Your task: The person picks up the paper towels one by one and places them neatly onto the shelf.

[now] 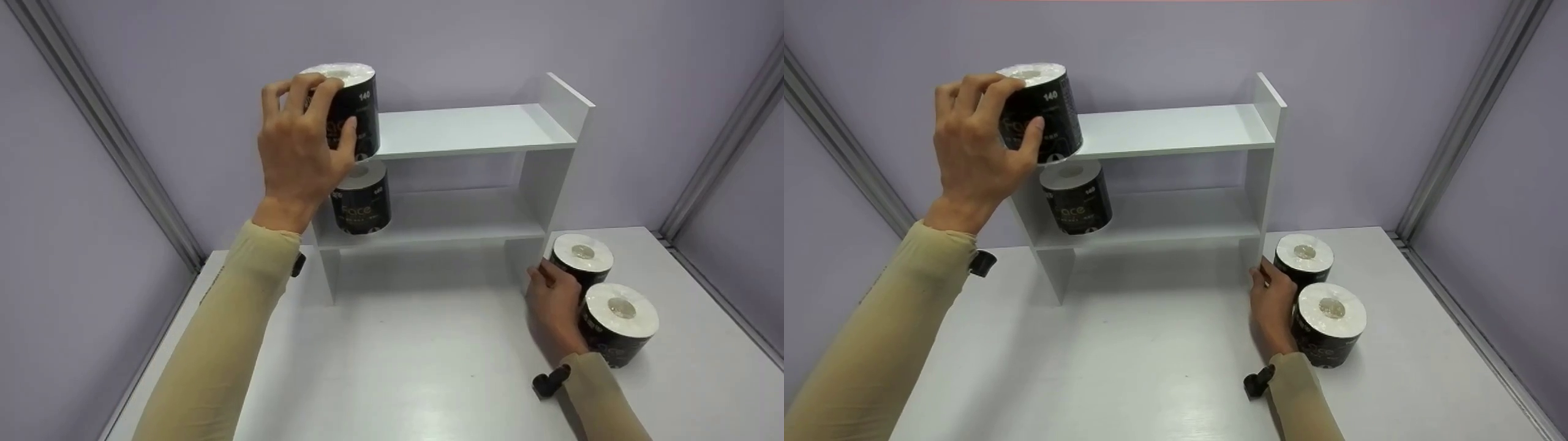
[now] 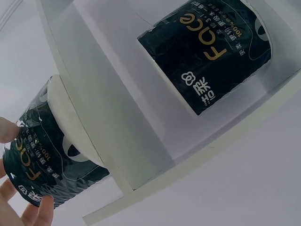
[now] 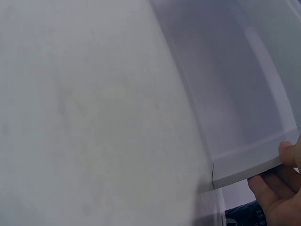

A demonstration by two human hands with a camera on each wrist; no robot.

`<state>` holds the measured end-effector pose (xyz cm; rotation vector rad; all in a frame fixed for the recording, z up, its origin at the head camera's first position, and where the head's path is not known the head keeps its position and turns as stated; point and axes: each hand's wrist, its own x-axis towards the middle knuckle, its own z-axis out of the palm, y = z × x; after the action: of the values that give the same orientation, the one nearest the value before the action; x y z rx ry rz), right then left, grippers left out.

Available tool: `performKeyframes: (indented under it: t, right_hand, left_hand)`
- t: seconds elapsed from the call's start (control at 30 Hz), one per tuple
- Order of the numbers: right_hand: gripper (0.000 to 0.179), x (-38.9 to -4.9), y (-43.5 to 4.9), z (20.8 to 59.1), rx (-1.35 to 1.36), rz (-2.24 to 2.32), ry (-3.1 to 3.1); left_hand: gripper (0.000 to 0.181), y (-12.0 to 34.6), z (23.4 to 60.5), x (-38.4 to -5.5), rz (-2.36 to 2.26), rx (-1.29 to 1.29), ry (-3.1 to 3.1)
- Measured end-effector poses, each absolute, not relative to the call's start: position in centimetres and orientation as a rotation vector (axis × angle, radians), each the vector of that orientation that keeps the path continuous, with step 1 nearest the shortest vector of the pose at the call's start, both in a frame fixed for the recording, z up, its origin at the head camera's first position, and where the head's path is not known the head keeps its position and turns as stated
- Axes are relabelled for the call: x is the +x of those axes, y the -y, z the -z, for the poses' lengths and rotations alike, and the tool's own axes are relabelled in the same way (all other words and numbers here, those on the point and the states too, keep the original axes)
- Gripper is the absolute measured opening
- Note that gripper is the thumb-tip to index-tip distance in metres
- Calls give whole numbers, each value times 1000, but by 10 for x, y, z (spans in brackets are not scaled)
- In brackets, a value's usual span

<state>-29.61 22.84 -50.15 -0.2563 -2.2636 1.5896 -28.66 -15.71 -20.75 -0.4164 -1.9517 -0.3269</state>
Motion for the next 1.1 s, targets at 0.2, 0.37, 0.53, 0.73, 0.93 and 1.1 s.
performKeyframes:
  t: [0.2, 0.37, 0.53, 0.73, 0.93, 1.1]
  right_hand:
    - [43, -294, -226, 501, -263, -1735, 2231]
    - [44, -293, -225, 500, -264, -1765, 2226]
    - [40, -292, -228, 501, -259, -1683, 2255]
    - [33, -293, -230, 504, -225, -1508, 2289]
    - [40, -292, -230, 504, -248, -1580, 2292]
    - [40, -291, -231, 503, -261, -1557, 2316]
  left_hand:
    - [41, 160, 207, -285, 319, -406, 1971]
    - [41, 159, 207, -286, 326, -396, 1978]
    - [41, 158, 205, -289, 348, -399, 1976]
    - [40, 156, 204, -293, 353, -403, 1979]
    - [42, 155, 204, -296, 359, -401, 1996]
    - [41, 154, 205, -298, 375, -394, 2005]
